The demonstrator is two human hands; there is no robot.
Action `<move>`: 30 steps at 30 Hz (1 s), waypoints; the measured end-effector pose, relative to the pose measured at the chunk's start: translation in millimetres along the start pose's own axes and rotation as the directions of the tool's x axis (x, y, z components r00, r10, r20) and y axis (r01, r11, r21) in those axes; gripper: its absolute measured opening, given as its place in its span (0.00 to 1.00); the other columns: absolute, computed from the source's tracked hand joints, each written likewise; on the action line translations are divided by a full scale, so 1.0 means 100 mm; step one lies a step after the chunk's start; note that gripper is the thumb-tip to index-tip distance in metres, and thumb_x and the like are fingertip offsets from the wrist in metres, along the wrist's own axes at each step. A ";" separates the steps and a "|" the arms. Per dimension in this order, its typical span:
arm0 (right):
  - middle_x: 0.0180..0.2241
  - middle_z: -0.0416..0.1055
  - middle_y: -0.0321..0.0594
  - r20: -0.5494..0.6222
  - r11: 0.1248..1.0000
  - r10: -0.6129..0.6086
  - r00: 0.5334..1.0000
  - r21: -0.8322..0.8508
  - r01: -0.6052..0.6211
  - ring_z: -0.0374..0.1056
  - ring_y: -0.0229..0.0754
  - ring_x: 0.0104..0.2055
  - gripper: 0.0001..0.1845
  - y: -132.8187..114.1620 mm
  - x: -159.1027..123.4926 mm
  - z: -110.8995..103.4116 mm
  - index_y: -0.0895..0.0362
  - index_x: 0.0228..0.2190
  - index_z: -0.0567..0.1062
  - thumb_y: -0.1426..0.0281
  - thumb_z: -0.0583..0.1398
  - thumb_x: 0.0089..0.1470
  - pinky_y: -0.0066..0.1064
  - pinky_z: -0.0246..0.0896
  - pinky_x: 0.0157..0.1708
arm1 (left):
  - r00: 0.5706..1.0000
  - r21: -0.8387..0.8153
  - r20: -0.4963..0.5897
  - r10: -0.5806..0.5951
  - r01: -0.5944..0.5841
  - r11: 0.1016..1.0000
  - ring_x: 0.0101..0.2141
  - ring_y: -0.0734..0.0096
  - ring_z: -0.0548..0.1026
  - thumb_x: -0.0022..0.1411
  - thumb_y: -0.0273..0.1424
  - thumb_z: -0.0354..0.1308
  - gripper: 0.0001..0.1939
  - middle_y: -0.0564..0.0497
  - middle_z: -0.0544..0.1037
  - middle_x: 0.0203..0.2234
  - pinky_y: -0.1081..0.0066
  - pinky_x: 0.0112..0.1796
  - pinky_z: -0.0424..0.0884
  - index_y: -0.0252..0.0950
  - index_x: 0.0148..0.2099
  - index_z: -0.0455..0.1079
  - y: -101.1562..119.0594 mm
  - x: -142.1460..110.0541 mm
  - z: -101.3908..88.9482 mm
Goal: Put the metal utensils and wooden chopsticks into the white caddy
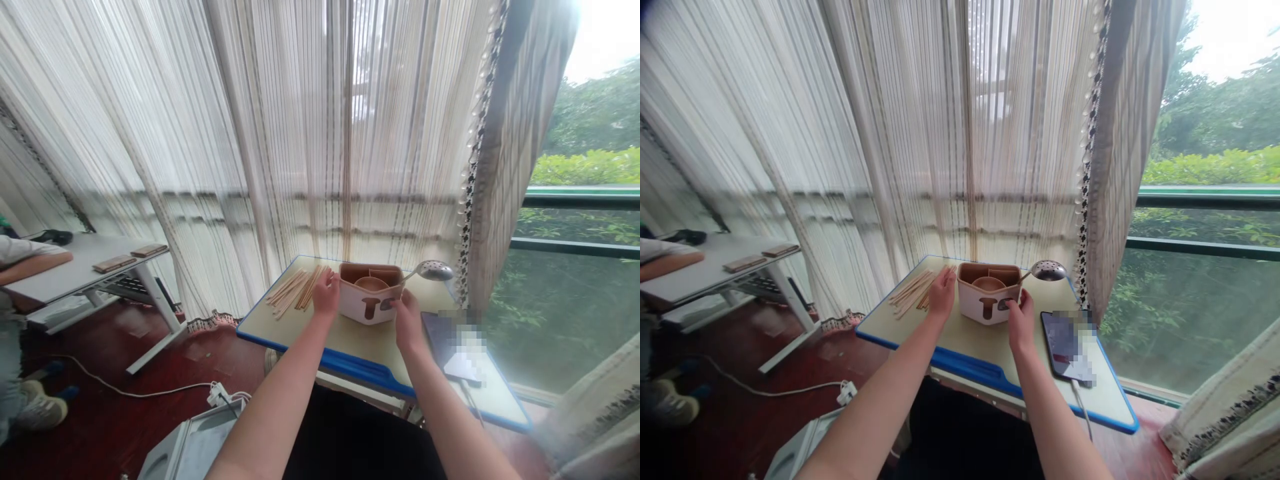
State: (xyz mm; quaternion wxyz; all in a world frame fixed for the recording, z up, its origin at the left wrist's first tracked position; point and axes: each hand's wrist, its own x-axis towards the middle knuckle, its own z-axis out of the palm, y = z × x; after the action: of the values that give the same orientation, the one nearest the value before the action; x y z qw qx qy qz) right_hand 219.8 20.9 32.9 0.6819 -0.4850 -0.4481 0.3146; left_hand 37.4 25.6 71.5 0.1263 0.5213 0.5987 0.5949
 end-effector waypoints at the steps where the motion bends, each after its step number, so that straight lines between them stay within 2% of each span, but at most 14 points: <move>1: 0.49 0.63 0.45 -0.048 0.997 -0.065 0.997 -0.049 0.063 0.60 0.47 0.51 0.26 -0.04 -0.09 0.01 0.55 0.48 0.63 0.67 0.55 0.45 0.40 0.55 0.47 | 1.000 0.028 -0.017 0.005 -0.004 1.000 0.45 0.66 0.72 0.62 0.38 0.45 0.20 0.45 0.74 0.44 0.66 0.45 0.67 0.35 0.51 0.66 -0.07 0.02 -0.06; 3: 0.50 0.61 0.46 -0.102 0.968 -0.239 0.966 -0.104 0.229 0.58 0.47 0.52 0.23 -0.13 -0.32 0.07 0.55 0.47 0.64 0.69 0.55 0.46 0.41 0.53 0.49 | 0.999 0.094 -0.050 0.020 -0.016 0.995 0.43 0.67 0.73 0.61 0.36 0.47 0.17 0.46 0.75 0.42 0.66 0.45 0.67 0.35 0.48 0.68 -0.25 0.05 -0.23; 4: 0.49 0.62 0.46 -0.069 0.944 -0.322 0.944 -0.099 0.315 0.59 0.46 0.51 0.20 -0.16 -0.43 0.13 0.55 0.45 0.65 0.70 0.54 0.47 0.41 0.53 0.50 | 0.997 0.126 -0.066 0.032 -0.023 0.992 0.43 0.66 0.73 0.60 0.35 0.48 0.17 0.46 0.76 0.41 0.66 0.45 0.67 0.35 0.48 0.68 -0.35 0.05 -0.34; 7: 0.42 0.66 0.44 0.189 0.893 -0.439 0.878 -0.013 0.450 0.62 0.44 0.47 0.10 -0.21 -0.70 0.41 0.55 0.35 0.69 0.73 0.52 0.47 0.39 0.57 0.47 | 0.989 0.186 -0.137 0.051 -0.025 0.982 0.42 0.67 0.73 0.60 0.33 0.47 0.16 0.45 0.75 0.42 0.67 0.43 0.69 0.35 0.48 0.69 -0.61 0.02 -0.69; 9: 0.40 0.67 0.44 0.363 0.893 -0.424 0.829 0.016 0.450 0.63 0.44 0.44 0.10 -0.16 -0.80 0.68 0.55 0.31 0.70 0.75 0.51 0.48 0.37 0.60 0.43 | 0.987 0.196 -0.151 0.053 -0.023 0.980 0.41 0.67 0.73 0.60 0.32 0.47 0.16 0.45 0.75 0.42 0.67 0.42 0.69 0.35 0.48 0.69 -0.75 -0.04 -0.89; 12: 0.39 0.69 0.44 0.529 0.894 -0.351 0.772 -0.054 0.444 0.64 0.43 0.44 0.15 0.00 -0.85 1.13 0.56 0.31 0.72 0.77 0.48 0.45 0.35 0.61 0.43 | 0.993 0.203 -0.103 0.054 -0.032 0.979 0.42 0.67 0.73 0.60 0.30 0.47 0.14 0.45 0.75 0.42 0.67 0.42 0.70 0.35 0.46 0.70 -0.92 -0.09 -1.06; 14: 0.42 0.69 0.44 0.600 0.867 -0.287 0.747 -0.168 0.469 0.63 0.42 0.47 0.20 0.14 -0.84 1.39 0.58 0.36 0.73 0.79 0.48 0.44 0.35 0.58 0.47 | 0.995 0.203 -0.090 0.047 -0.027 0.979 0.43 0.68 0.73 0.60 0.29 0.47 0.15 0.46 0.75 0.42 0.66 0.43 0.70 0.35 0.46 0.70 -1.00 -0.10 -1.10; 16: 0.49 0.66 0.45 0.658 0.794 -0.223 0.719 -0.305 0.526 0.59 0.43 0.52 0.25 0.26 -0.83 1.57 0.59 0.44 0.71 0.80 0.48 0.44 0.35 0.52 0.53 | 0.996 0.201 -0.085 0.030 -0.012 0.980 0.43 0.67 0.72 0.60 0.28 0.46 0.15 0.45 0.75 0.43 0.64 0.43 0.70 0.35 0.47 0.69 -1.08 -0.08 -1.11; 19: 0.55 0.60 0.43 0.726 0.646 -0.133 0.675 -0.453 0.614 0.53 0.47 0.57 0.27 0.38 -0.82 1.65 0.57 0.50 0.67 0.77 0.50 0.47 0.38 0.46 0.56 | 0.999 0.168 -0.043 -0.022 0.029 0.985 0.42 0.67 0.73 0.58 0.27 0.48 0.15 0.45 0.75 0.43 0.64 0.41 0.71 0.35 0.47 0.69 -1.16 -0.04 -1.09; 21: 0.54 0.62 0.42 0.746 0.594 -0.094 0.660 -0.490 0.638 0.54 0.47 0.56 0.24 0.41 -0.82 1.64 0.55 0.49 0.69 0.76 0.49 0.50 0.38 0.46 0.55 | 0.996 0.099 0.008 -0.094 0.092 0.991 0.38 0.69 0.75 0.57 0.25 0.49 0.15 0.45 0.76 0.40 0.66 0.38 0.73 0.34 0.46 0.70 -1.20 -0.03 -1.08; 24: 0.48 0.68 0.43 0.725 0.588 -0.071 0.685 -0.525 0.616 0.60 0.45 0.52 0.20 0.41 -0.81 1.61 0.56 0.42 0.74 0.75 0.48 0.52 0.34 0.50 0.52 | 0.980 -0.050 0.075 -0.186 0.190 0.981 0.30 0.72 0.76 0.57 0.26 0.48 0.14 0.45 0.77 0.36 0.70 0.30 0.74 0.31 0.45 0.70 -1.23 -0.04 -1.09; 27: 0.47 0.68 0.47 0.670 0.581 -0.107 0.734 -0.557 0.593 0.62 0.45 0.50 0.20 0.39 -0.81 1.61 0.60 0.43 0.73 0.75 0.47 0.52 0.32 0.52 0.50 | 0.981 -0.126 0.082 -0.178 0.187 0.974 0.28 0.73 0.75 0.58 0.28 0.48 0.15 0.45 0.77 0.36 0.73 0.27 0.73 0.31 0.47 0.68 -1.24 -0.07 -1.11; 30: 0.50 0.66 0.48 0.684 0.553 -0.133 0.717 -0.549 0.626 0.59 0.46 0.52 0.21 0.37 -0.84 1.61 0.60 0.46 0.71 0.74 0.48 0.53 0.33 0.50 0.51 | 0.981 -0.083 0.090 -0.174 0.182 0.980 0.28 0.74 0.75 0.58 0.28 0.49 0.16 0.46 0.77 0.36 0.74 0.26 0.73 0.32 0.48 0.68 -1.23 -0.08 -1.10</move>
State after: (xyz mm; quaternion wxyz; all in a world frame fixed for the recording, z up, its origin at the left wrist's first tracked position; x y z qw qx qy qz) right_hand 38.8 22.1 -6.6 0.3031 -0.4878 -0.8161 0.0641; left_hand -102.8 -13.8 -7.7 0.2270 0.4833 0.6097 0.5858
